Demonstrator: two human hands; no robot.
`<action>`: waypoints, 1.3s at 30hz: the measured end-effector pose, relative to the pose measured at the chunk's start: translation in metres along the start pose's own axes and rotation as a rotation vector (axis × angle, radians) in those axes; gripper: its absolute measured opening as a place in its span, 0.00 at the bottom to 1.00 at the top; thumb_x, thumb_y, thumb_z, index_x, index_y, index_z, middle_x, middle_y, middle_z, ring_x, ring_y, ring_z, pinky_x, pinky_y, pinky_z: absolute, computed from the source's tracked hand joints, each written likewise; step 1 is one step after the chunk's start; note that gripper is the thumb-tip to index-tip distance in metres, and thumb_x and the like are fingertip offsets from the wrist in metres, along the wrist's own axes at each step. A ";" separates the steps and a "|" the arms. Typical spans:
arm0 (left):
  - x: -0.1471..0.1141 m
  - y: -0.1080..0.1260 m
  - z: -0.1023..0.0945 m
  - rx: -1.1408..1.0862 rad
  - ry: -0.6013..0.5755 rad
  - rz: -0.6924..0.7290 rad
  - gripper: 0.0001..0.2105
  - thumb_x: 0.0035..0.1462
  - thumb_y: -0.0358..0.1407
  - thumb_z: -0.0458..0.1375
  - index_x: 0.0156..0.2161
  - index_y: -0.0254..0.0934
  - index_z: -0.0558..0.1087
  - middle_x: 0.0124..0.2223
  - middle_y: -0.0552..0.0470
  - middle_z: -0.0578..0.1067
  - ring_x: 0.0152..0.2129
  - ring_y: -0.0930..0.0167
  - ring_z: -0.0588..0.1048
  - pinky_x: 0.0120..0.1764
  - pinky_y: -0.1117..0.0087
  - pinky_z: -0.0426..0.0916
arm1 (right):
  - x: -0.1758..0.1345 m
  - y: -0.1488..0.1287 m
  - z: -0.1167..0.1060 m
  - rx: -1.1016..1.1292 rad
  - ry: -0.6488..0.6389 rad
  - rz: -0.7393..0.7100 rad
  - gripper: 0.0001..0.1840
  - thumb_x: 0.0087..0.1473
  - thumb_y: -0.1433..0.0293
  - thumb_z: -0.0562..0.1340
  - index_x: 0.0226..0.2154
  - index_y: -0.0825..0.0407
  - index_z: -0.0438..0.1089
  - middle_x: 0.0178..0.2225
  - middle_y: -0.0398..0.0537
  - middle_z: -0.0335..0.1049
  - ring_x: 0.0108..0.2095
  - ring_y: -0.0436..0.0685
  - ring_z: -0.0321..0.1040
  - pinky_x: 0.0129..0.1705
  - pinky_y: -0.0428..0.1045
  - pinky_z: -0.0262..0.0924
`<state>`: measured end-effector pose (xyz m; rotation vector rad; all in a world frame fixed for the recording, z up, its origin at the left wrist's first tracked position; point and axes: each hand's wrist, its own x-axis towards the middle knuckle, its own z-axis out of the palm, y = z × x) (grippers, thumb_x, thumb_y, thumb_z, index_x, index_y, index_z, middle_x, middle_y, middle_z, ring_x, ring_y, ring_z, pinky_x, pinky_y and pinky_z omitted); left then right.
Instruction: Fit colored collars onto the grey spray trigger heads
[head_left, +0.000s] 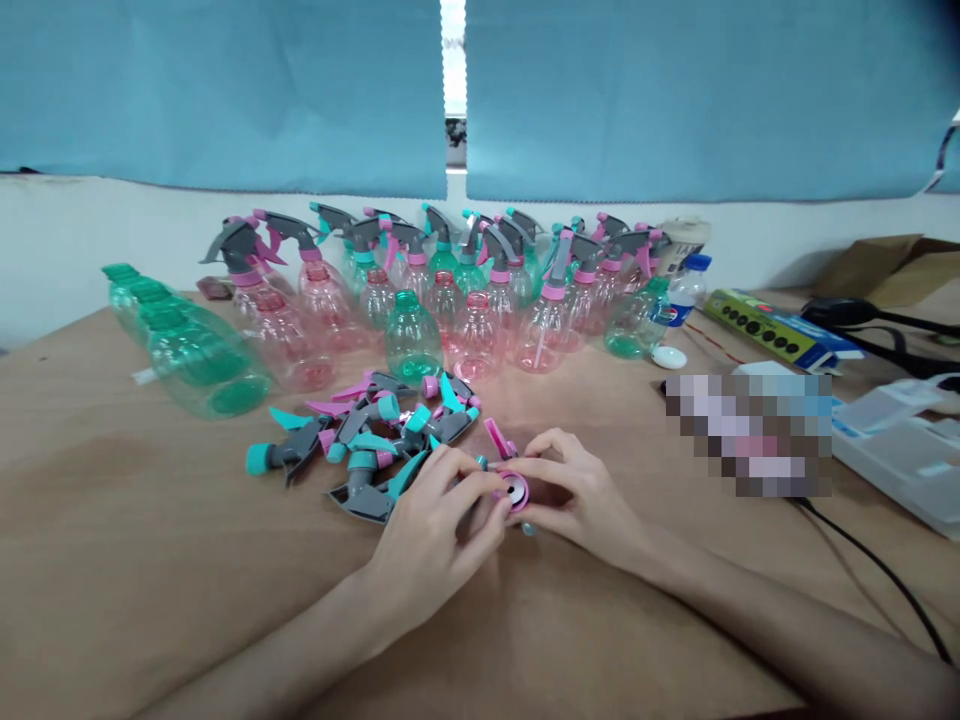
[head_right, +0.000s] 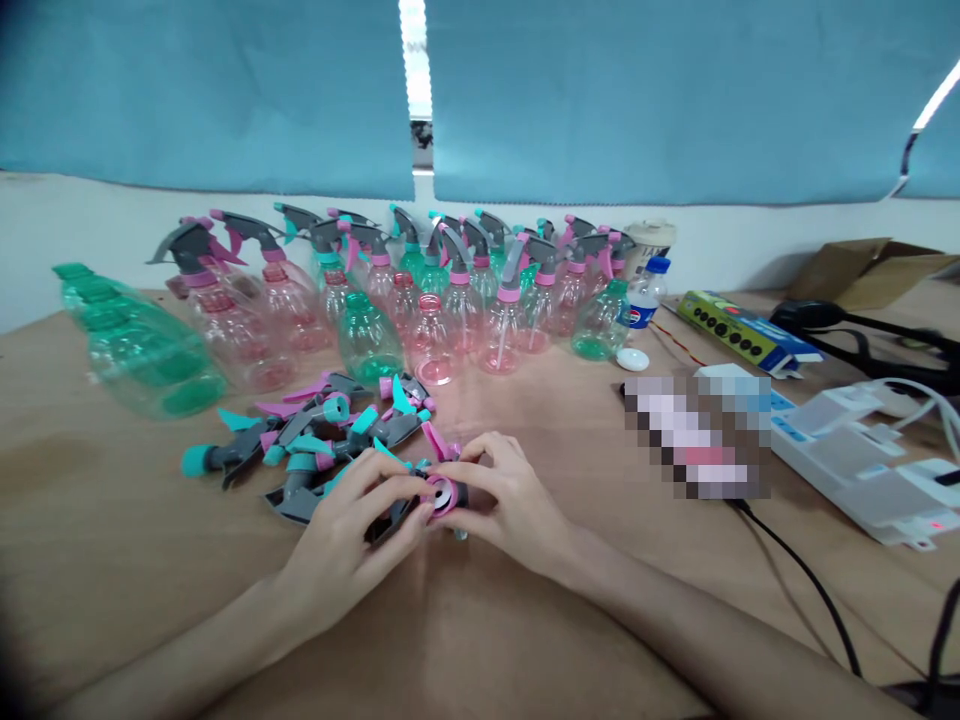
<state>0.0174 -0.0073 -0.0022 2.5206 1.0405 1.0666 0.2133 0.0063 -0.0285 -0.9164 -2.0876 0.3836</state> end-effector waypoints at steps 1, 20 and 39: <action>0.000 0.001 0.000 0.005 0.006 0.014 0.05 0.60 0.29 0.54 0.38 0.37 0.71 0.35 0.50 0.68 0.33 0.70 0.66 0.35 0.69 0.65 | 0.000 0.000 0.000 -0.001 0.002 -0.001 0.16 0.52 0.62 0.65 0.44 0.49 0.73 0.36 0.49 0.65 0.38 0.56 0.63 0.40 0.53 0.63; 0.003 0.001 -0.006 -0.024 0.027 0.211 0.10 0.54 0.25 0.58 0.42 0.38 0.71 0.41 0.50 0.75 0.38 0.67 0.69 0.42 0.63 0.67 | -0.002 -0.002 -0.002 0.049 0.028 0.024 0.15 0.55 0.61 0.62 0.45 0.48 0.71 0.37 0.48 0.64 0.38 0.55 0.63 0.40 0.53 0.63; 0.006 0.004 -0.007 0.093 -0.010 0.235 0.07 0.56 0.26 0.56 0.40 0.37 0.71 0.38 0.51 0.77 0.35 0.69 0.70 0.40 0.64 0.68 | -0.002 -0.002 -0.001 -0.014 0.041 -0.022 0.14 0.56 0.63 0.61 0.45 0.47 0.72 0.35 0.48 0.65 0.38 0.55 0.63 0.39 0.52 0.64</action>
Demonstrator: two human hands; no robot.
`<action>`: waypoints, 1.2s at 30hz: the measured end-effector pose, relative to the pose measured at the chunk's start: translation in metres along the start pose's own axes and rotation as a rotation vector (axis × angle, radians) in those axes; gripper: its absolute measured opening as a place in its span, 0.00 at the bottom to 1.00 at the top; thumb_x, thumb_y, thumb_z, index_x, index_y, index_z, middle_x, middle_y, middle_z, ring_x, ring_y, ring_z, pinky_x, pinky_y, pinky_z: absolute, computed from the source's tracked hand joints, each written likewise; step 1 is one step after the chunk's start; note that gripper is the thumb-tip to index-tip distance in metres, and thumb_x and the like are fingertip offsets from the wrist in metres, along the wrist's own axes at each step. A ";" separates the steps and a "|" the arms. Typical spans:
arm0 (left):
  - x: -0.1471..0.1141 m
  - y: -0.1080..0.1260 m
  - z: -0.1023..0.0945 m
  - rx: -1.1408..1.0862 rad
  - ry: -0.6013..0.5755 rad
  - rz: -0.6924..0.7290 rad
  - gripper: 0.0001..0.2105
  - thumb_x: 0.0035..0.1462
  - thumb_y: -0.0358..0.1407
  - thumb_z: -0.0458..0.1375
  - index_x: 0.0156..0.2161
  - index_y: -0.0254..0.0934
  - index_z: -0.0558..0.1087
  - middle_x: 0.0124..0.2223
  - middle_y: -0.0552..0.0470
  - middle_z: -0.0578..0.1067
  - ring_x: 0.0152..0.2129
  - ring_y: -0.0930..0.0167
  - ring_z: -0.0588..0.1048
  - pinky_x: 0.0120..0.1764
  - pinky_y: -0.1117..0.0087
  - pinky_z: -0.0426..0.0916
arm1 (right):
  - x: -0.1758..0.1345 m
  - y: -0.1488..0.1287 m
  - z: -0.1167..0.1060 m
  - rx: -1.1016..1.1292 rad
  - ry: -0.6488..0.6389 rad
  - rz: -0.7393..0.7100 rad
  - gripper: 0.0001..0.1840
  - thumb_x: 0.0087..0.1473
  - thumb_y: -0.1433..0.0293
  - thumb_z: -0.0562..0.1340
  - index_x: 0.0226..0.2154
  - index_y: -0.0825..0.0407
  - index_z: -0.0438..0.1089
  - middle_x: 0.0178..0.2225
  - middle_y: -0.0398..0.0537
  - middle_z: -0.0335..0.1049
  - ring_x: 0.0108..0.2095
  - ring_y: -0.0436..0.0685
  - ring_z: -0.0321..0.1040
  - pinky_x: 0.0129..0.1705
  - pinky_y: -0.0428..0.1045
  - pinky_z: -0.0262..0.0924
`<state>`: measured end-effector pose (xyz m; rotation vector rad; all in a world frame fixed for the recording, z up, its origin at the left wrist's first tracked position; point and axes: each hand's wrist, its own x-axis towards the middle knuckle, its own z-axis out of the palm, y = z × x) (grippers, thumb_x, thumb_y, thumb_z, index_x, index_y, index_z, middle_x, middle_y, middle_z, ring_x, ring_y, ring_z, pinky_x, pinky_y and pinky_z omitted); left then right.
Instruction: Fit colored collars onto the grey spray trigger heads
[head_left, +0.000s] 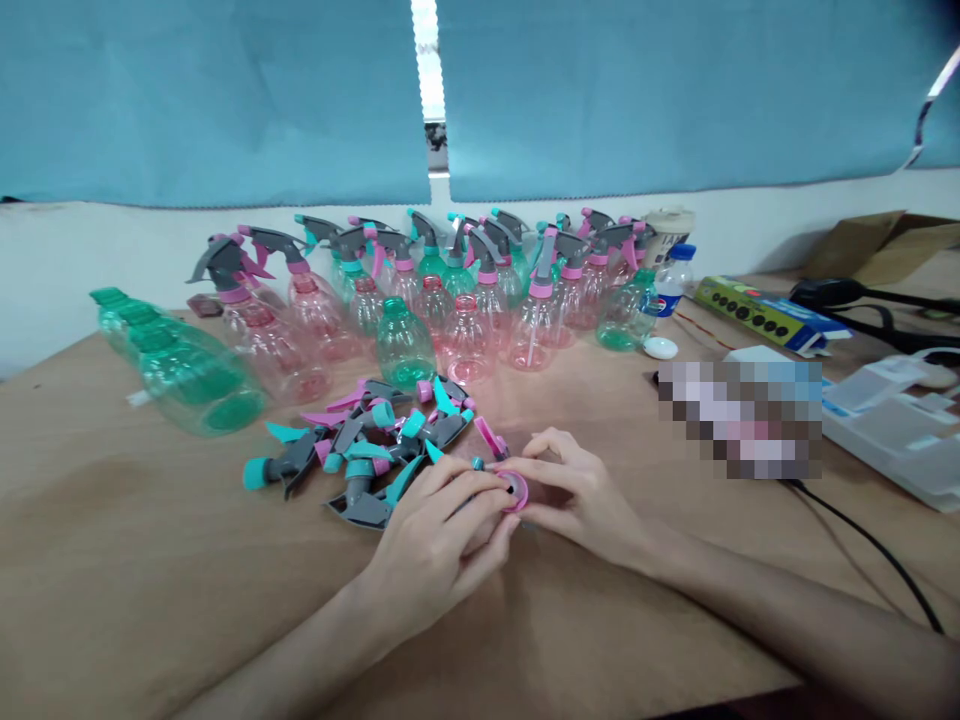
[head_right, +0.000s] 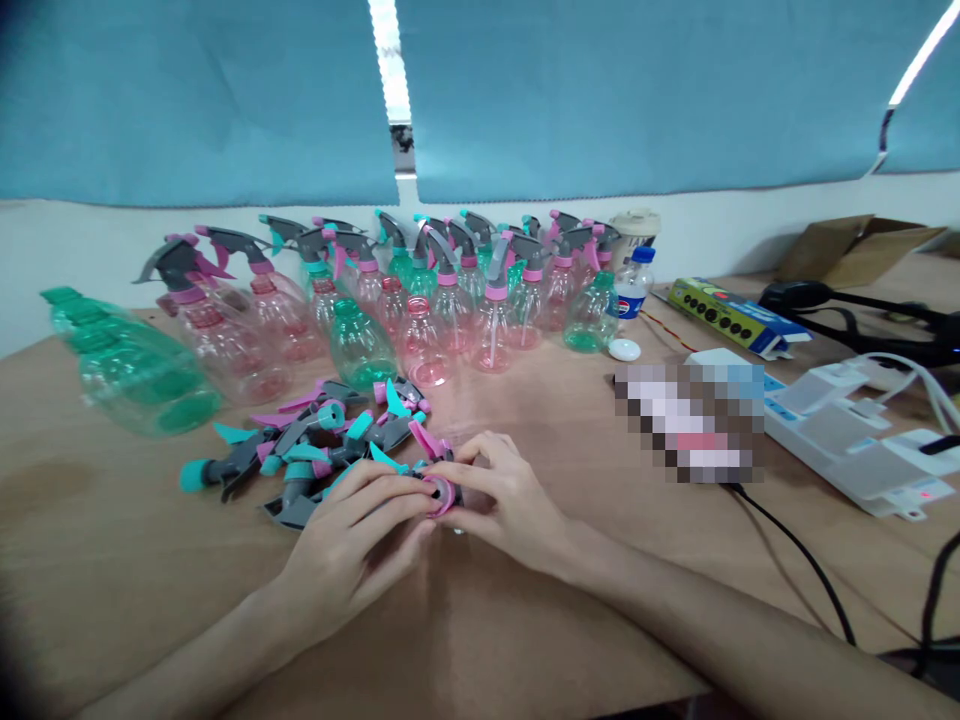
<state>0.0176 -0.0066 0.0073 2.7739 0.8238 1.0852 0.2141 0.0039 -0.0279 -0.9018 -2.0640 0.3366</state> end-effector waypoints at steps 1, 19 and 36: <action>0.000 0.000 -0.001 0.017 0.015 0.012 0.07 0.56 0.26 0.56 0.40 0.37 0.71 0.38 0.51 0.76 0.34 0.69 0.70 0.39 0.64 0.68 | 0.000 -0.001 0.000 0.005 0.005 0.007 0.14 0.56 0.63 0.61 0.45 0.47 0.72 0.35 0.48 0.65 0.38 0.55 0.63 0.39 0.52 0.64; -0.003 -0.002 0.003 -0.026 -0.034 -0.147 0.08 0.56 0.31 0.57 0.42 0.38 0.72 0.42 0.46 0.66 0.40 0.65 0.66 0.39 0.64 0.68 | 0.000 -0.001 0.002 0.065 -0.007 -0.015 0.15 0.56 0.61 0.61 0.43 0.50 0.72 0.36 0.49 0.66 0.38 0.56 0.63 0.41 0.55 0.63; 0.000 -0.006 -0.002 0.037 0.031 0.030 0.08 0.56 0.28 0.56 0.40 0.39 0.73 0.38 0.48 0.71 0.34 0.69 0.69 0.35 0.67 0.67 | -0.001 -0.004 -0.003 0.027 -0.016 0.022 0.15 0.55 0.60 0.61 0.45 0.46 0.72 0.36 0.48 0.65 0.39 0.56 0.63 0.41 0.53 0.63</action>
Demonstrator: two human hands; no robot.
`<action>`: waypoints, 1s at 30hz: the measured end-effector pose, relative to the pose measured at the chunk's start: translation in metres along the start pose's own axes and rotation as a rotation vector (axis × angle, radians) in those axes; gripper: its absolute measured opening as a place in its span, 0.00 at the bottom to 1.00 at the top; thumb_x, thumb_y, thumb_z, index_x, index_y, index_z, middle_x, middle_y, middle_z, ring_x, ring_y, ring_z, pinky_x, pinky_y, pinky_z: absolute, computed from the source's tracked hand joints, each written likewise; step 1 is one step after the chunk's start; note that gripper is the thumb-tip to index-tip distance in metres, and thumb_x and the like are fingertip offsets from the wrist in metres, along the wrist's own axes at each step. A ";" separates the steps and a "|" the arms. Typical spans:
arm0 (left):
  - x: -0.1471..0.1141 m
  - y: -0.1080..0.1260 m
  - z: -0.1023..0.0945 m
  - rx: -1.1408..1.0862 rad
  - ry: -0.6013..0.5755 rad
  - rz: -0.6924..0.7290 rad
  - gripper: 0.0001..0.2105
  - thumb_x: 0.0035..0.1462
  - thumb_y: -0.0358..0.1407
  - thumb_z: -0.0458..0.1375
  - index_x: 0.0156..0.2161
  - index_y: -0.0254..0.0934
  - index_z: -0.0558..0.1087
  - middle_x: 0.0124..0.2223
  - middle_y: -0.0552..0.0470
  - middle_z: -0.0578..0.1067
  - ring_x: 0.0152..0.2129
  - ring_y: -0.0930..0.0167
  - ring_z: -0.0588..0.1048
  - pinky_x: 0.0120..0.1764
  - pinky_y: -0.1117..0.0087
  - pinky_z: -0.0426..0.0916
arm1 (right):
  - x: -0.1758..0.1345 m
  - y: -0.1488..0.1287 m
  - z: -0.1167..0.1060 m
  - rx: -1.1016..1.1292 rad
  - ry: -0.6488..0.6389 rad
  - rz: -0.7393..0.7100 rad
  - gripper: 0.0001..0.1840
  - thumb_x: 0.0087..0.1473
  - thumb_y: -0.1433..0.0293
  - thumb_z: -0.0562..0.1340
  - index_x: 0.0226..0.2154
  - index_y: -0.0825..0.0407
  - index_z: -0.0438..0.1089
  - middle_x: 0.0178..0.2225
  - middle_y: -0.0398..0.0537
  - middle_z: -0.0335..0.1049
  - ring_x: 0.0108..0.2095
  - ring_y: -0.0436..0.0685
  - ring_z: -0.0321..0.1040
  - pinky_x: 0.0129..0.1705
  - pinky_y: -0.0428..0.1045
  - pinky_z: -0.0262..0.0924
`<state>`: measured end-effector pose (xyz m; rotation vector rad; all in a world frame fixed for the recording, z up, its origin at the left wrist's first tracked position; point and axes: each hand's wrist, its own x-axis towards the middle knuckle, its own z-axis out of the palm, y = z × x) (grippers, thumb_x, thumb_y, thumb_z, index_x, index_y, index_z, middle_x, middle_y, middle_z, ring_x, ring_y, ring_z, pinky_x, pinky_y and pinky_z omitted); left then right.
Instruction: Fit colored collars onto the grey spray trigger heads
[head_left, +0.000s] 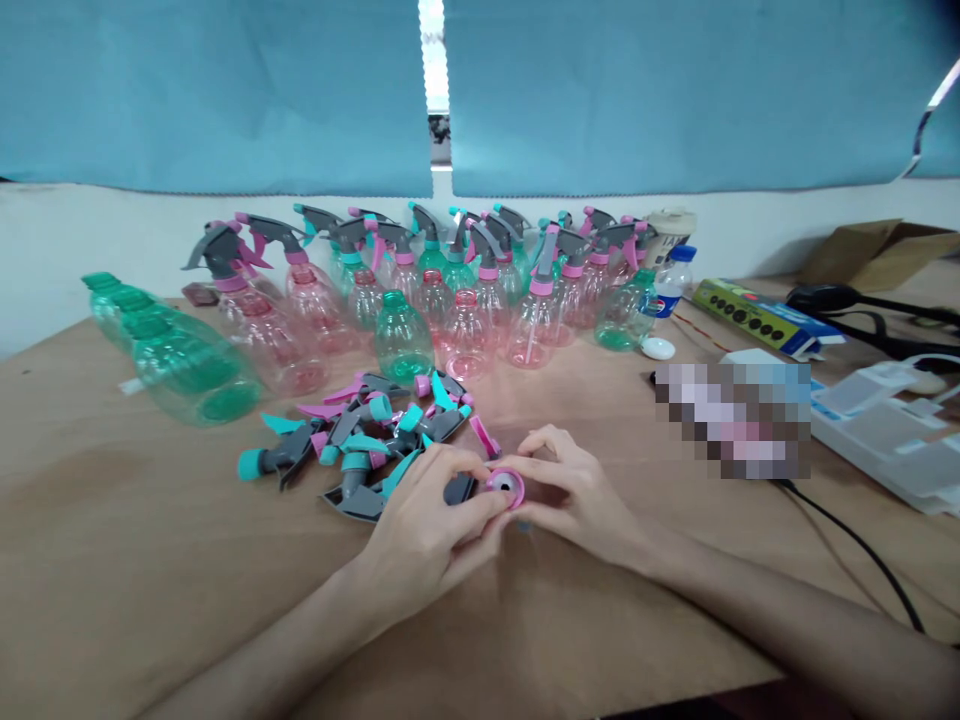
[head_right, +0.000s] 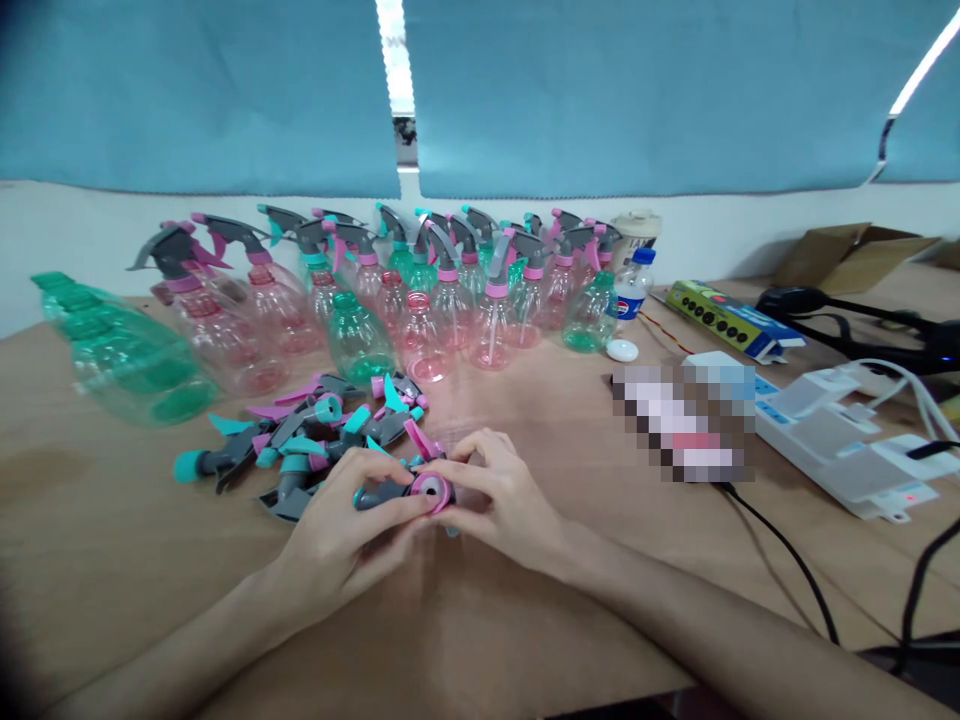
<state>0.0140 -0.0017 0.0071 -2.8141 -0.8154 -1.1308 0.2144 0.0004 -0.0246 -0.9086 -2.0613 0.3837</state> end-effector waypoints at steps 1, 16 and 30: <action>0.000 0.000 0.000 -0.014 -0.004 -0.007 0.07 0.56 0.28 0.57 0.39 0.39 0.73 0.38 0.48 0.71 0.34 0.69 0.68 0.35 0.67 0.67 | -0.001 0.000 0.001 0.007 -0.003 -0.016 0.15 0.55 0.61 0.61 0.45 0.46 0.72 0.36 0.48 0.65 0.39 0.56 0.63 0.41 0.53 0.63; -0.002 -0.001 -0.002 0.009 0.014 -0.072 0.06 0.57 0.30 0.56 0.38 0.39 0.75 0.35 0.49 0.68 0.32 0.69 0.66 0.35 0.66 0.65 | -0.001 -0.002 0.000 -0.003 0.042 0.049 0.15 0.54 0.61 0.63 0.44 0.46 0.72 0.35 0.48 0.66 0.37 0.56 0.63 0.39 0.53 0.64; -0.003 0.008 0.004 -0.047 -0.018 -0.185 0.09 0.56 0.32 0.57 0.43 0.38 0.72 0.40 0.47 0.68 0.37 0.66 0.68 0.38 0.64 0.66 | -0.001 -0.001 0.004 -0.006 0.017 0.010 0.14 0.56 0.64 0.61 0.44 0.49 0.72 0.35 0.49 0.67 0.37 0.56 0.64 0.38 0.54 0.63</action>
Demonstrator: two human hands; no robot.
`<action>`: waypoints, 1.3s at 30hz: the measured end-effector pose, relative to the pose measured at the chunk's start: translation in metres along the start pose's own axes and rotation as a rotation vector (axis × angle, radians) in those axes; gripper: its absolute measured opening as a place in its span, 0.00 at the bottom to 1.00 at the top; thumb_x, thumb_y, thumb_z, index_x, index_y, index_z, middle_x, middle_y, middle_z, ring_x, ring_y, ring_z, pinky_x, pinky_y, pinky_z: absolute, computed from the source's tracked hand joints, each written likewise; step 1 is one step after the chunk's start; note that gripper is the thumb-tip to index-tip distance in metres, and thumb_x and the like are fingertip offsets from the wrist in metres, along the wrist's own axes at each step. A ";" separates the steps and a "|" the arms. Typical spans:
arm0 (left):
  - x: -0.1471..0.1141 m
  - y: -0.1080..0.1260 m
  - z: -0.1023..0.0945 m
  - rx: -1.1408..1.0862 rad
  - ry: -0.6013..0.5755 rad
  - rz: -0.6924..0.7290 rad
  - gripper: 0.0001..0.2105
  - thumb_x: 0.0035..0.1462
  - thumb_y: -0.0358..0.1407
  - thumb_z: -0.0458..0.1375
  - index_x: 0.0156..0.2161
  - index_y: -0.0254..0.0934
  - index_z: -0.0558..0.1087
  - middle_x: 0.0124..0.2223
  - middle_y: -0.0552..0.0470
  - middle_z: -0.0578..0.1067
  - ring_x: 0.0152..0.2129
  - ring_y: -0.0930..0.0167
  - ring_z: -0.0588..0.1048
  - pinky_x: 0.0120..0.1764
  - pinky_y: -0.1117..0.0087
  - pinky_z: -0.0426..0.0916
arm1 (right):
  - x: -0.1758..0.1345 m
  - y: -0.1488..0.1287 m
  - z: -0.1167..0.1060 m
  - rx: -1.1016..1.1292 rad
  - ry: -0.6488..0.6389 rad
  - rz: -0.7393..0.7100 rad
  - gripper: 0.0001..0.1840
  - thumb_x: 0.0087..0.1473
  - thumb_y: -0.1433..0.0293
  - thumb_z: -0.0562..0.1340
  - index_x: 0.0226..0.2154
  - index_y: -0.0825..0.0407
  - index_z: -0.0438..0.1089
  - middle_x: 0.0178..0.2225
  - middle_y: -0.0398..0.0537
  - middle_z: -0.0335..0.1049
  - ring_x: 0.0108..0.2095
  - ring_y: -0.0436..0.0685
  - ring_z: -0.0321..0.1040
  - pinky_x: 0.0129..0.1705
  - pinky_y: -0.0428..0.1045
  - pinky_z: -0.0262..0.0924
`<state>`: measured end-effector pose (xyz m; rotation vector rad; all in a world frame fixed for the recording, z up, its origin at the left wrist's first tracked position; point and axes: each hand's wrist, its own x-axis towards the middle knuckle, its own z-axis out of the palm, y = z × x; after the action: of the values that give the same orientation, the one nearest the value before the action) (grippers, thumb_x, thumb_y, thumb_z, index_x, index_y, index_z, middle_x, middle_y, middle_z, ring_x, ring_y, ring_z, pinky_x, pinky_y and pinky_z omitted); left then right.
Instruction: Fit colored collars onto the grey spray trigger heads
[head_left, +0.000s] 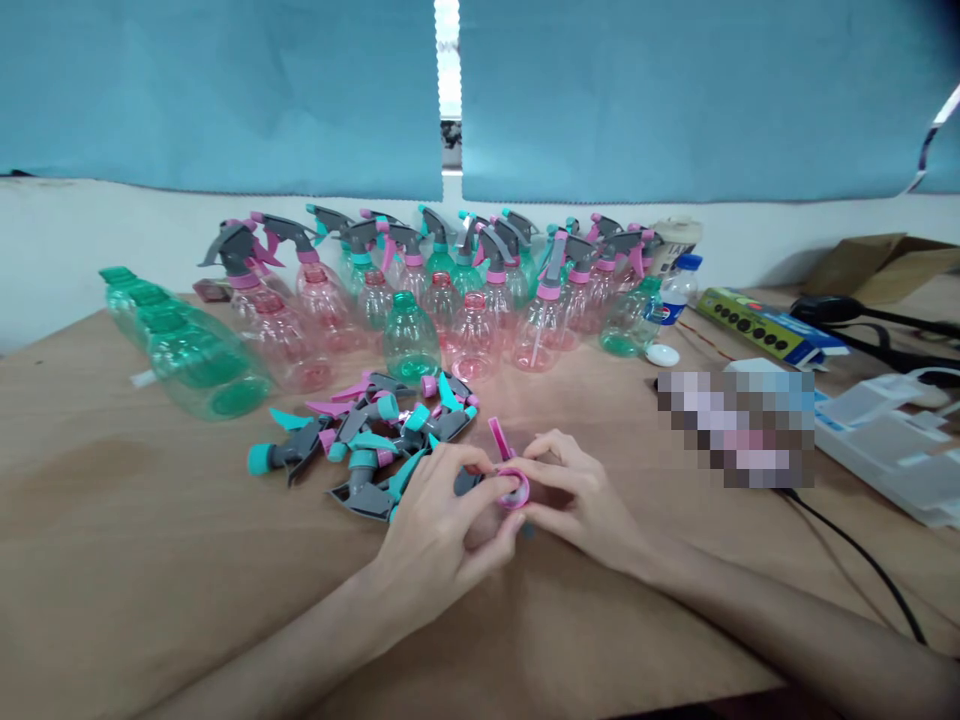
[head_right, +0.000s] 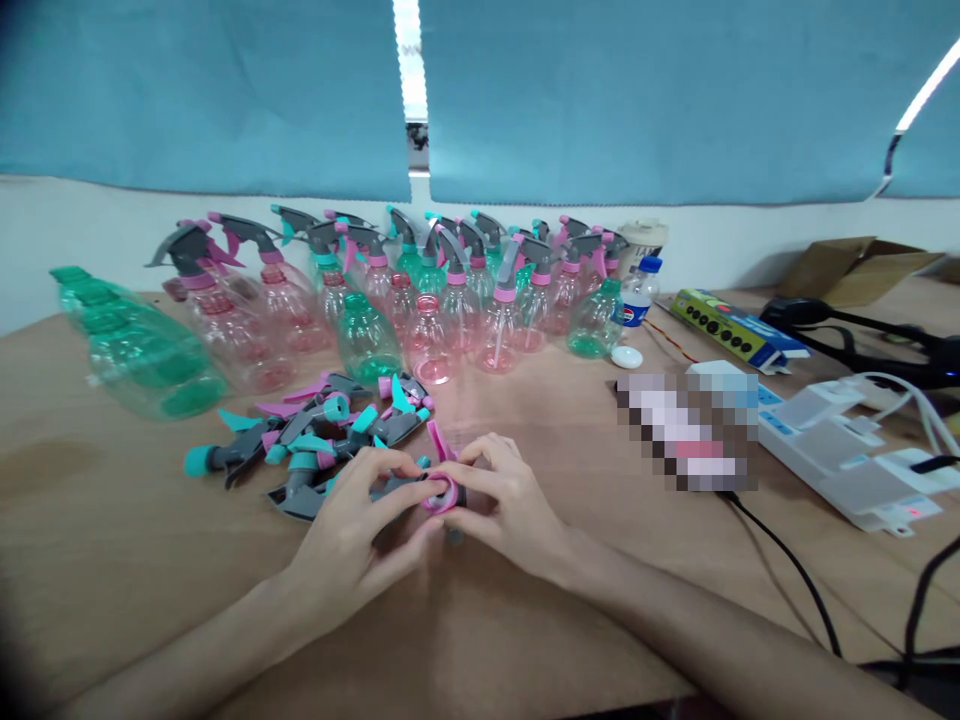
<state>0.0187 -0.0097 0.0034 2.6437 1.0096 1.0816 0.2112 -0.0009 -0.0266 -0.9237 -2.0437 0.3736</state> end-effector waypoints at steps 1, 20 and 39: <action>0.000 -0.001 0.000 -0.034 -0.022 -0.008 0.09 0.57 0.32 0.57 0.43 0.38 0.72 0.40 0.47 0.68 0.38 0.67 0.68 0.39 0.64 0.67 | 0.000 0.000 0.000 -0.009 -0.003 0.004 0.13 0.56 0.64 0.61 0.44 0.49 0.72 0.35 0.48 0.67 0.36 0.56 0.64 0.38 0.54 0.63; -0.004 -0.006 0.003 -0.062 0.001 0.069 0.11 0.56 0.28 0.57 0.44 0.38 0.71 0.42 0.47 0.68 0.39 0.68 0.67 0.42 0.64 0.67 | 0.004 0.001 -0.004 -0.040 0.041 -0.050 0.13 0.56 0.65 0.61 0.45 0.48 0.71 0.36 0.47 0.70 0.40 0.57 0.65 0.43 0.55 0.60; -0.003 -0.010 0.001 0.106 0.036 0.006 0.06 0.58 0.27 0.52 0.39 0.36 0.69 0.39 0.48 0.70 0.36 0.67 0.68 0.38 0.63 0.64 | 0.015 0.046 -0.027 -0.578 0.097 0.162 0.15 0.56 0.66 0.60 0.46 0.52 0.70 0.40 0.51 0.71 0.43 0.61 0.65 0.49 0.59 0.51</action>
<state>0.0127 -0.0040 -0.0028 2.7207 1.0957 1.1106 0.2491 0.0395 -0.0267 -1.4262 -2.0233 -0.1941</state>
